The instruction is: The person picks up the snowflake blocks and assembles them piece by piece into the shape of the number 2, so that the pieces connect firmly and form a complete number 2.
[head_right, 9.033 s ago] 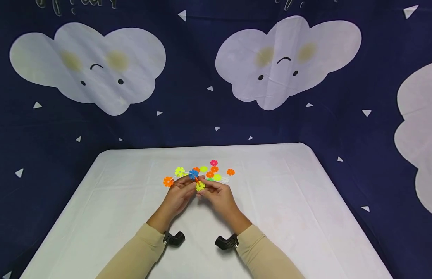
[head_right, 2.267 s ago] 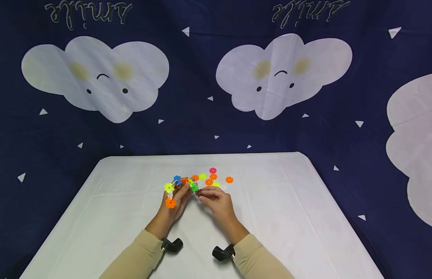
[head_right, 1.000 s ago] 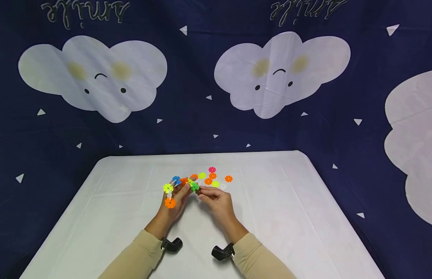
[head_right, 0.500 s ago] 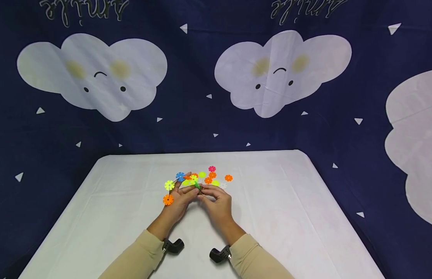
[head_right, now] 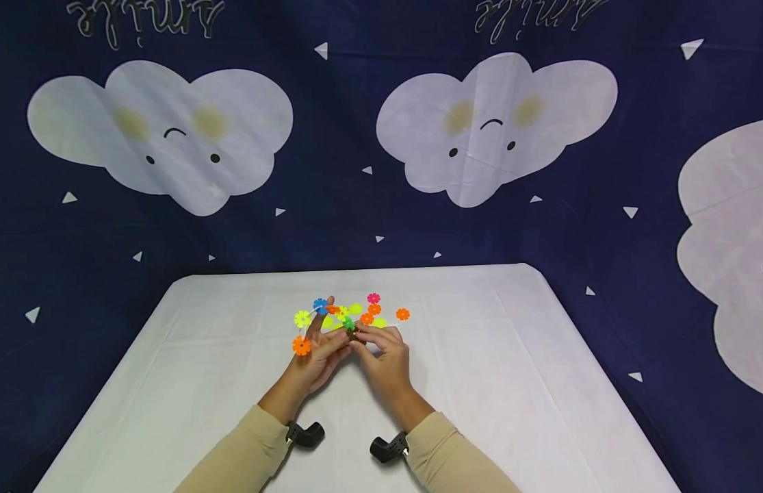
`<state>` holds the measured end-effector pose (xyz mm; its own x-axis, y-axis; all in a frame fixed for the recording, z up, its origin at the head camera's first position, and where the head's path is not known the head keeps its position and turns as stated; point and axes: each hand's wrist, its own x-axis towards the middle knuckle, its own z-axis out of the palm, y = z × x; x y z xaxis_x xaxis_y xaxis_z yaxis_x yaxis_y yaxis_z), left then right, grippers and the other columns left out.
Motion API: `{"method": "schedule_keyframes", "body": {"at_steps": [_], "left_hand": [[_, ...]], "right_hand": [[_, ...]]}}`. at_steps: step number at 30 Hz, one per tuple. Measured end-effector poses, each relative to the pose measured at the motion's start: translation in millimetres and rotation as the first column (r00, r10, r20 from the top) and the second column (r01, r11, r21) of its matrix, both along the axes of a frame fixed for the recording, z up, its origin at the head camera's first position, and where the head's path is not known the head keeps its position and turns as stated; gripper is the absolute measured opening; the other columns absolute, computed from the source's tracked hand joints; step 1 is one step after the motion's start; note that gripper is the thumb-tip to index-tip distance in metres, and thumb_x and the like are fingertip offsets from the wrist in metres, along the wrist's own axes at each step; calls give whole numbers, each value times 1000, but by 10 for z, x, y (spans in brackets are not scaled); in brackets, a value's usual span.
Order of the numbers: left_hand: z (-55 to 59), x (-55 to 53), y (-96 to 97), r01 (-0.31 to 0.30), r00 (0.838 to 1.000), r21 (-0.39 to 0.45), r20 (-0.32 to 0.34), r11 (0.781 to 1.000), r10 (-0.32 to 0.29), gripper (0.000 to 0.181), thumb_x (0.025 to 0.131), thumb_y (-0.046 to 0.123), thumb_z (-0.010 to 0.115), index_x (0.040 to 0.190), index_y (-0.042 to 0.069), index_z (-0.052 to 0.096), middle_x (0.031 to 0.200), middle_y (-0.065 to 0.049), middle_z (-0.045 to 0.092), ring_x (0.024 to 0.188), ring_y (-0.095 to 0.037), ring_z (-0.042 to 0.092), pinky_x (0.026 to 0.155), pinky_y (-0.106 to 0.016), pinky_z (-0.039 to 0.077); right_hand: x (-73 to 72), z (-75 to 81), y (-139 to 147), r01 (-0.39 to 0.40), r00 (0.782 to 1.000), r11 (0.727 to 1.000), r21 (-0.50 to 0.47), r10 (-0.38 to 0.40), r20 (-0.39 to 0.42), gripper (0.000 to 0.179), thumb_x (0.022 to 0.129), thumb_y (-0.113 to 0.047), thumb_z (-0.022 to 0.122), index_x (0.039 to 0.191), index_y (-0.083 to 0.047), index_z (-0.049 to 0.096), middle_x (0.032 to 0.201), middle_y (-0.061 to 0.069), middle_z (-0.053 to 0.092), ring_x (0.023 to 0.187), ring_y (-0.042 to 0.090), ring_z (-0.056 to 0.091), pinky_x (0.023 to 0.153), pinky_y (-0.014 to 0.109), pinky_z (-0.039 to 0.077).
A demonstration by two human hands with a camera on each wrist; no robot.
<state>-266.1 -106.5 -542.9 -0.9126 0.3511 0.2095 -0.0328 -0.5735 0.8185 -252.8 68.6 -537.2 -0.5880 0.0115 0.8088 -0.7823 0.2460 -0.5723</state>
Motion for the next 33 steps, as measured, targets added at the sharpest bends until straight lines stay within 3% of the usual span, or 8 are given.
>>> {"method": "schedule_keyframes", "body": {"at_steps": [6,11,15,18,20,25,29,33], "left_hand": [[-14,6,0,-30,999,33,15,999,29,80,107,-8,53,168,35,24,140,-29,59,124,-31,64,104,-37,53],[-22,-11,2,-61,998,77,13,995,61,80,106,-12,51,168,30,22,137,-33,60,120,-32,67,106,-43,52],[-32,-40,14,-86,996,162,17,983,85,69,107,-13,48,160,27,33,130,-36,62,114,-34,70,107,-52,50],[-35,-47,8,-93,996,213,26,973,90,54,107,-15,45,145,22,46,124,-30,68,110,-33,71,106,-53,50],[-35,-51,10,-95,995,223,29,970,90,45,107,-16,44,135,18,53,122,-26,70,109,-31,71,106,-52,51],[-28,-65,16,-94,996,188,31,978,89,27,108,-13,45,126,0,60,127,-27,68,108,-30,72,107,-51,50],[-18,-70,17,-85,996,169,48,982,78,24,108,-10,48,131,-10,56,130,-31,64,109,-30,71,108,-51,48],[-3,-67,14,-91,993,171,85,981,78,20,108,-9,50,126,-4,57,126,-26,67,109,-31,71,108,-52,48]], "right_hand": [[-89,-144,13,8,999,998,57,-5,-46,29,73,7,93,100,2,82,109,16,77,89,30,64,75,21,48],[-153,-113,74,-13,998,998,59,17,-68,28,76,7,91,101,2,81,108,16,77,89,31,65,76,26,49],[-267,-107,280,95,995,993,67,-94,-10,19,83,6,86,100,5,79,104,14,77,90,33,65,78,33,54],[-327,-140,452,209,967,964,162,-228,112,17,85,2,85,100,5,79,104,14,77,93,36,63,80,42,55],[-345,-172,533,249,929,931,268,-308,206,21,84,-2,88,101,5,79,104,16,76,96,37,62,84,47,53],[-372,-231,591,230,853,857,460,-406,329,32,84,-12,90,106,5,76,108,17,74,102,38,59,92,50,50],[-409,-238,569,227,865,843,488,-405,296,31,86,-12,90,106,5,76,106,17,74,99,38,60,92,50,51],[-446,-241,559,228,888,843,487,-385,251,24,86,-7,89,104,3,76,99,13,73,94,34,61,90,49,51]]}}
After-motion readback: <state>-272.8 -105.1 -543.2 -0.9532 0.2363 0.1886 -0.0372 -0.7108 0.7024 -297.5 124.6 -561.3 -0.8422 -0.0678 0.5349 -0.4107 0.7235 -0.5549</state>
